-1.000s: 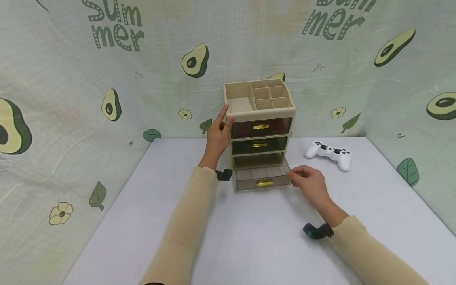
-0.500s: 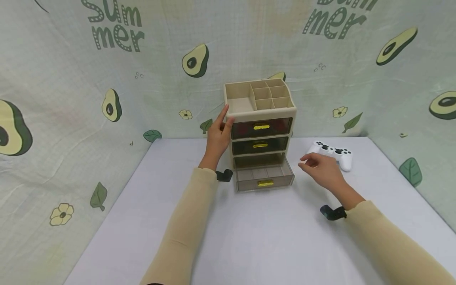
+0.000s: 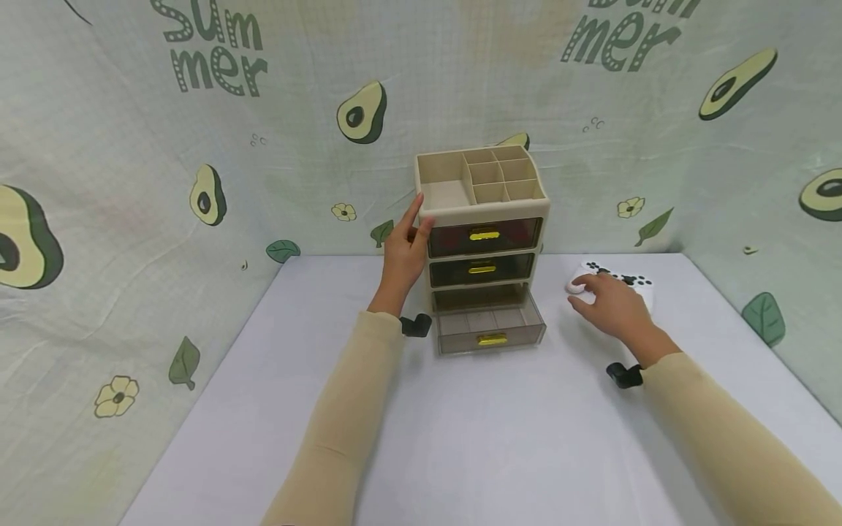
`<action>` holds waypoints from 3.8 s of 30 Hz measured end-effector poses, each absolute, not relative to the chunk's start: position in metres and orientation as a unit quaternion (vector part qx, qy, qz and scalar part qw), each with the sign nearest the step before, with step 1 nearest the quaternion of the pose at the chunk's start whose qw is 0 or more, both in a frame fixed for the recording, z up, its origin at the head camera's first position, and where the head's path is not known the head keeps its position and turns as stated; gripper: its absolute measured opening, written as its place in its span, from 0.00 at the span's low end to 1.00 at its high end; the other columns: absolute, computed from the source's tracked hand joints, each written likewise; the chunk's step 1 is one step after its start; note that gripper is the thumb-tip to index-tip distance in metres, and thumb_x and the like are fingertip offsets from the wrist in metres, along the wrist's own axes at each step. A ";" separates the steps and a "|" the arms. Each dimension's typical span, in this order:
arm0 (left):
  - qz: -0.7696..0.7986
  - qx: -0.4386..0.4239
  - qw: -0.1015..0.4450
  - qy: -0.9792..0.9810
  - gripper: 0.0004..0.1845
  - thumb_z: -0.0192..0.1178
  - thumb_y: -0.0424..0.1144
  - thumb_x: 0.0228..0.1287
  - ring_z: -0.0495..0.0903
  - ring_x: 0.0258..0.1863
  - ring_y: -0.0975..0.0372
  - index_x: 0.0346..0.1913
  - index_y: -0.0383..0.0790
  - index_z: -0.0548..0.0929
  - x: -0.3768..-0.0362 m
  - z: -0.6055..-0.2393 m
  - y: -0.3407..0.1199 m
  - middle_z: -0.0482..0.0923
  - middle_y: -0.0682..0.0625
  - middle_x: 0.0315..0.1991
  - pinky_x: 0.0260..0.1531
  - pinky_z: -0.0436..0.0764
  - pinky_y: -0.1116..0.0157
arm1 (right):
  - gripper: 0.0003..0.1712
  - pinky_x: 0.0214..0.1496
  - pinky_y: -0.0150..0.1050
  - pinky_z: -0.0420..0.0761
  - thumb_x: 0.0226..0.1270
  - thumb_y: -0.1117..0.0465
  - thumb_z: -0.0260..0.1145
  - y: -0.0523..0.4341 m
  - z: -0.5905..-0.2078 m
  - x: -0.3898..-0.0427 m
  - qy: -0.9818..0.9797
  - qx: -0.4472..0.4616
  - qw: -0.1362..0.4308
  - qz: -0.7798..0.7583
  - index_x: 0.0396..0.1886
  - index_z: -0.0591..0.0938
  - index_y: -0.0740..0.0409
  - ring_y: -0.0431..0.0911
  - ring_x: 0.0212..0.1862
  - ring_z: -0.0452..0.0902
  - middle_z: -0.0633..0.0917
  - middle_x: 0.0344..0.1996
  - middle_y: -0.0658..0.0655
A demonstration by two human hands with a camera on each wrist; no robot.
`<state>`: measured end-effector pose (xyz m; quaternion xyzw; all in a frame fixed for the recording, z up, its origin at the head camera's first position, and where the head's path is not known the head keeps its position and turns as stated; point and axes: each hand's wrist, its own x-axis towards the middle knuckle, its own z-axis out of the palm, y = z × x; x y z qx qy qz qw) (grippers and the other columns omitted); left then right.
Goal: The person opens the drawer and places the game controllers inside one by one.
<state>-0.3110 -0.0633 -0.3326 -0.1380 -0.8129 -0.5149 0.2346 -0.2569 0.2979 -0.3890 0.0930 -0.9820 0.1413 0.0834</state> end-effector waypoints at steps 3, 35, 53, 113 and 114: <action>-0.517 -0.140 0.236 -0.811 0.30 0.48 0.64 0.69 0.70 0.26 0.60 0.73 0.69 0.61 -0.311 -0.333 -0.064 0.72 0.49 0.28 0.26 0.73 0.64 | 0.25 0.42 0.67 0.76 0.67 0.48 0.59 0.303 -0.391 -0.263 -0.986 0.087 0.081 0.120 0.57 0.78 0.59 0.68 0.52 0.75 0.77 0.54 0.71; -0.512 -0.146 0.245 -0.810 0.29 0.49 0.62 0.70 0.70 0.27 0.60 0.72 0.73 0.60 -0.315 -0.336 -0.064 0.73 0.48 0.30 0.26 0.73 0.65 | 0.40 0.54 0.74 0.60 0.65 0.43 0.58 0.348 -0.407 -0.313 -0.994 -0.002 0.045 0.096 0.68 0.63 0.64 0.78 0.58 0.59 0.66 0.60 0.78; -0.509 -0.141 0.246 -0.813 0.28 0.48 0.63 0.69 0.71 0.27 0.60 0.71 0.75 0.59 -0.317 -0.335 -0.063 0.73 0.49 0.31 0.26 0.73 0.65 | 0.47 0.54 0.80 0.50 0.64 0.36 0.56 0.360 -0.418 -0.326 -0.992 -0.031 -0.002 0.125 0.69 0.60 0.66 0.79 0.58 0.54 0.64 0.61 0.80; -0.521 -0.139 0.237 -0.808 0.28 0.48 0.63 0.69 0.71 0.26 0.60 0.70 0.80 0.58 -0.315 -0.336 -0.065 0.74 0.49 0.30 0.25 0.73 0.64 | 0.42 0.45 0.75 0.63 0.62 0.38 0.60 0.346 -0.408 -0.301 -0.988 0.037 0.045 0.145 0.67 0.67 0.62 0.71 0.58 0.64 0.69 0.62 0.73; -0.521 -0.139 0.238 -0.808 0.28 0.48 0.63 0.69 0.71 0.26 0.60 0.70 0.79 0.58 -0.315 -0.337 -0.064 0.74 0.49 0.30 0.25 0.74 0.64 | 0.42 0.45 0.75 0.63 0.63 0.38 0.60 0.345 -0.406 -0.300 -0.988 0.038 0.047 0.145 0.67 0.67 0.62 0.71 0.58 0.64 0.69 0.62 0.73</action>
